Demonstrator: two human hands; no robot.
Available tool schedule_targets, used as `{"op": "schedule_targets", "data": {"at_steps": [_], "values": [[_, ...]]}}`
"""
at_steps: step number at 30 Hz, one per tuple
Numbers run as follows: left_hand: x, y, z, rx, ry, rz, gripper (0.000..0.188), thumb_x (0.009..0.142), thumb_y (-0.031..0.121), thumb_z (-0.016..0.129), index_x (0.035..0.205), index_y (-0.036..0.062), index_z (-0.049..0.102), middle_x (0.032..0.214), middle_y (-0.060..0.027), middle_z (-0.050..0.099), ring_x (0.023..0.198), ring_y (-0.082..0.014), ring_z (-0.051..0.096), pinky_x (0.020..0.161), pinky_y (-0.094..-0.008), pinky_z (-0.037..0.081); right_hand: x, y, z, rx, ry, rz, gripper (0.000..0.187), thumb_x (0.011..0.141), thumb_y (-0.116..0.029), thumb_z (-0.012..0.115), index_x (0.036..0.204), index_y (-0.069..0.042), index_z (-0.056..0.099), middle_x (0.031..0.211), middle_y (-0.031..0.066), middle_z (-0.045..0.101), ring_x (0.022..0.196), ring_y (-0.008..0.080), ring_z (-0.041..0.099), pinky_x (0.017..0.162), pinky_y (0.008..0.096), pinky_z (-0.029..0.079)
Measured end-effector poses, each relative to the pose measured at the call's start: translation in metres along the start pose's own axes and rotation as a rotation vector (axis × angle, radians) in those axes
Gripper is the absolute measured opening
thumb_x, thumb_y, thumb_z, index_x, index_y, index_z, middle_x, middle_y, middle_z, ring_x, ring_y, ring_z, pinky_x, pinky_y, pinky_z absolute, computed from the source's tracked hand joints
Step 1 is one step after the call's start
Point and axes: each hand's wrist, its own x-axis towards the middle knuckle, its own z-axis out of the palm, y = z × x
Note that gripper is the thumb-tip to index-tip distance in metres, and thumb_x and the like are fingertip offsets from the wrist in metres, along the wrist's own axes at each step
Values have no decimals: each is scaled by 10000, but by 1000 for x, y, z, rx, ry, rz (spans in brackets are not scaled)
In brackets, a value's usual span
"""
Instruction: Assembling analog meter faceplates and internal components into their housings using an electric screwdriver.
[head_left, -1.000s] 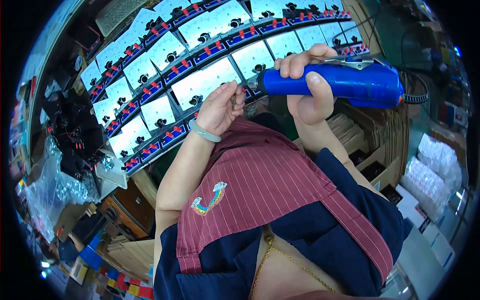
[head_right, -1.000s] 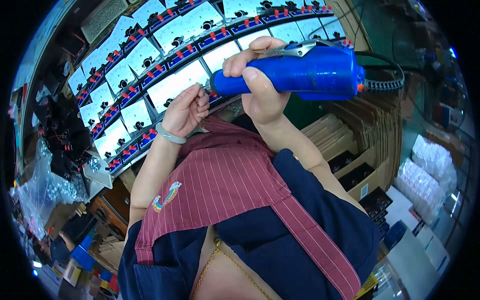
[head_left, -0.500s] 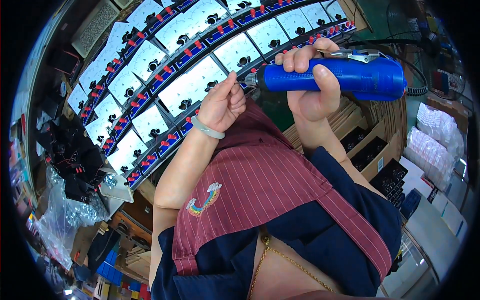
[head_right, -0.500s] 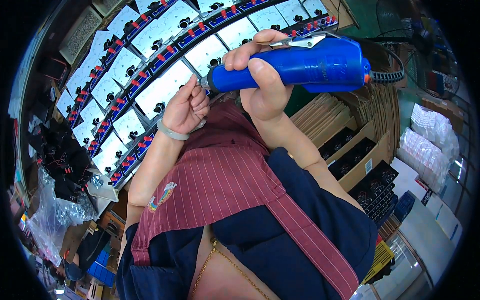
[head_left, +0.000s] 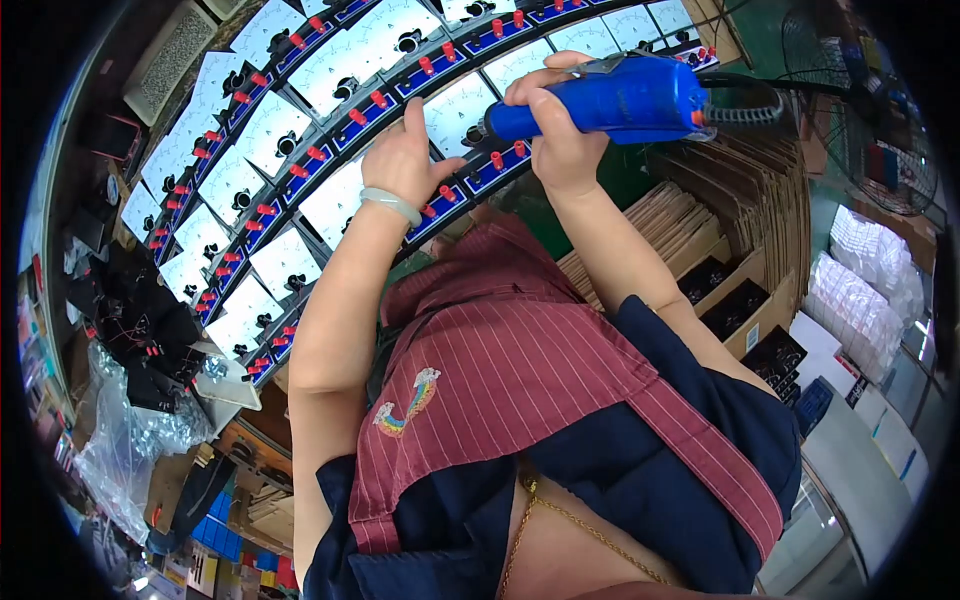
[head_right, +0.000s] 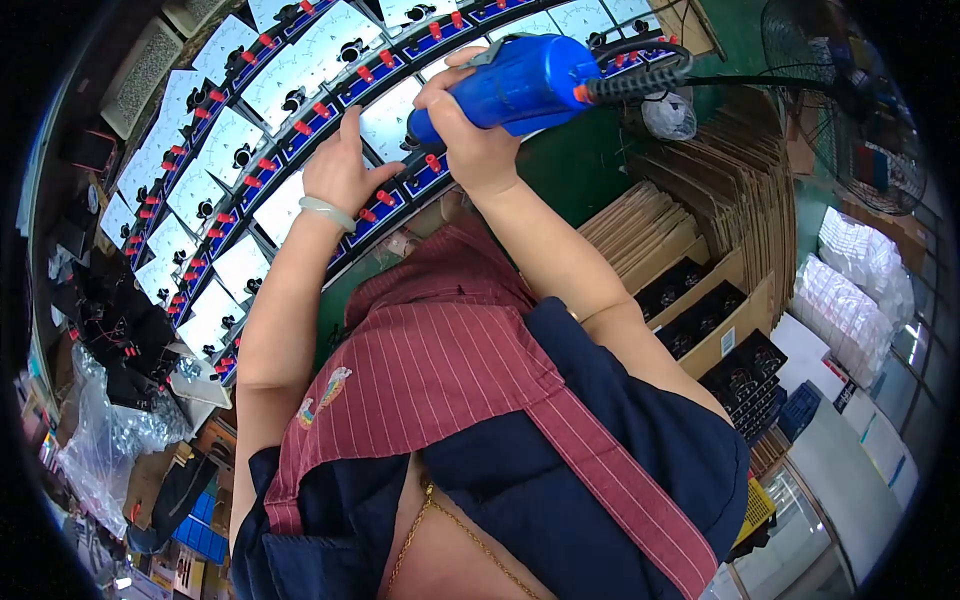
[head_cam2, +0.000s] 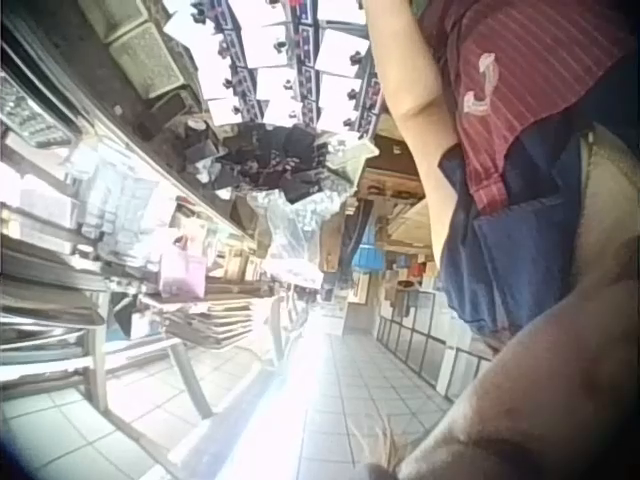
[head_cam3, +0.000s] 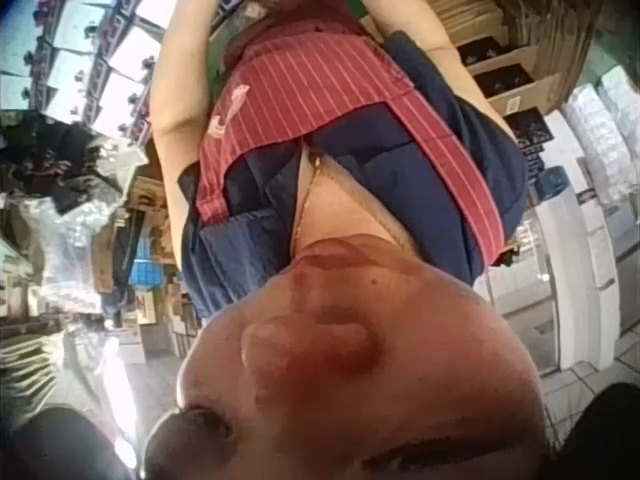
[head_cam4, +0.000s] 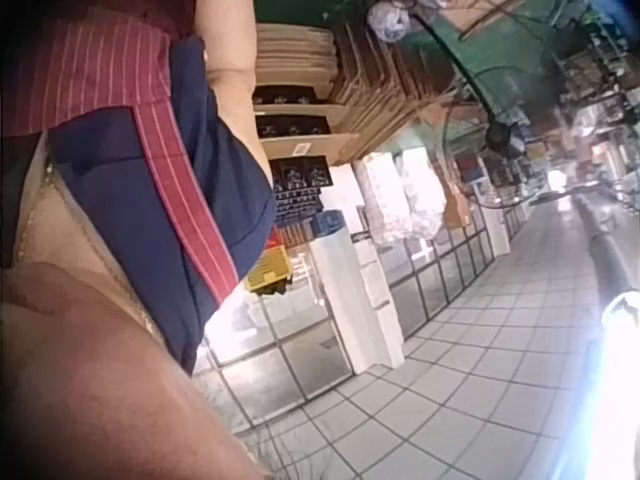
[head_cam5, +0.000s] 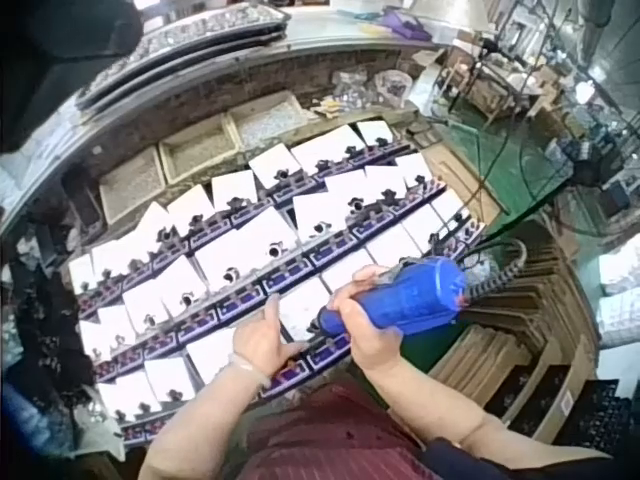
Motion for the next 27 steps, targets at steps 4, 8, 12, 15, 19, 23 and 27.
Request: {"op": "schedule_targets", "data": {"at_steps": [4, 8, 12, 15, 19, 23, 27], "values": [[10, -2, -5, 47, -132, -53, 792, 628, 360, 791, 1212, 18, 379, 882, -187, 630, 825, -330, 629, 676, -384, 516, 1, 12, -1, -160, -47, -54, 306, 803, -13, 510, 1088, 12, 399, 783, 95, 592, 742, 193, 591, 750, 331, 469], [7, -1, -3, 55, -111, -18, 787, 631, 352, 789, 1208, 10, 378, 872, -182, 632, 824, -324, 631, 675, -384, 515, -2, 11, 6, -44, -19, 24, 282, 806, -11, 522, 1062, -10, 406, 778, 88, 586, 736, 181, 586, 744, 320, 473], [7, -1, -6, 62, -99, -14, 793, 626, 353, 791, 1208, 8, 378, 875, -183, 633, 836, -327, 629, 677, -385, 514, -3, 6, 11, -56, -189, 9, 268, 778, 40, 535, 992, -54, 405, 784, 85, 568, 739, 165, 577, 705, 316, 486], [3, -4, -5, 32, -50, 17, 784, 641, 344, 785, 1218, 7, 375, 838, -188, 634, 815, -334, 633, 677, -387, 514, -10, 5, 12, -307, -297, -60, 279, 776, 15, 555, 1001, -48, 403, 776, 75, 570, 742, 159, 578, 704, 316, 488], [-11, -9, 2, -60, 71, 0, 609, 727, 289, 727, 1179, -1, 438, 704, -140, 622, 638, -298, 620, 601, -357, 501, -9, -2, 8, -5, -46, 109, 343, 789, -18, 534, 1102, -22, 396, 780, 84, 584, 756, 190, 580, 768, 340, 465], [-28, -22, -12, -1899, -36, -696, 275, 899, 171, 497, 1089, -23, 545, 789, -65, 582, 646, -121, 494, 566, -238, 415, -9, -33, 11, 141, 41, 94, 338, 795, -29, 498, 1120, -24, 406, 776, 114, 576, 737, 218, 563, 767, 398, 462], [-62, -24, -7, -2068, -286, -644, 321, 925, 77, 416, 1214, -54, 457, 848, -103, 602, 685, -148, 509, 588, -245, 415, -15, -54, 25, 357, 1, 51, 320, 803, 15, 518, 1096, -5, 392, 777, 111, 584, 732, 198, 589, 749, 346, 476]]}}
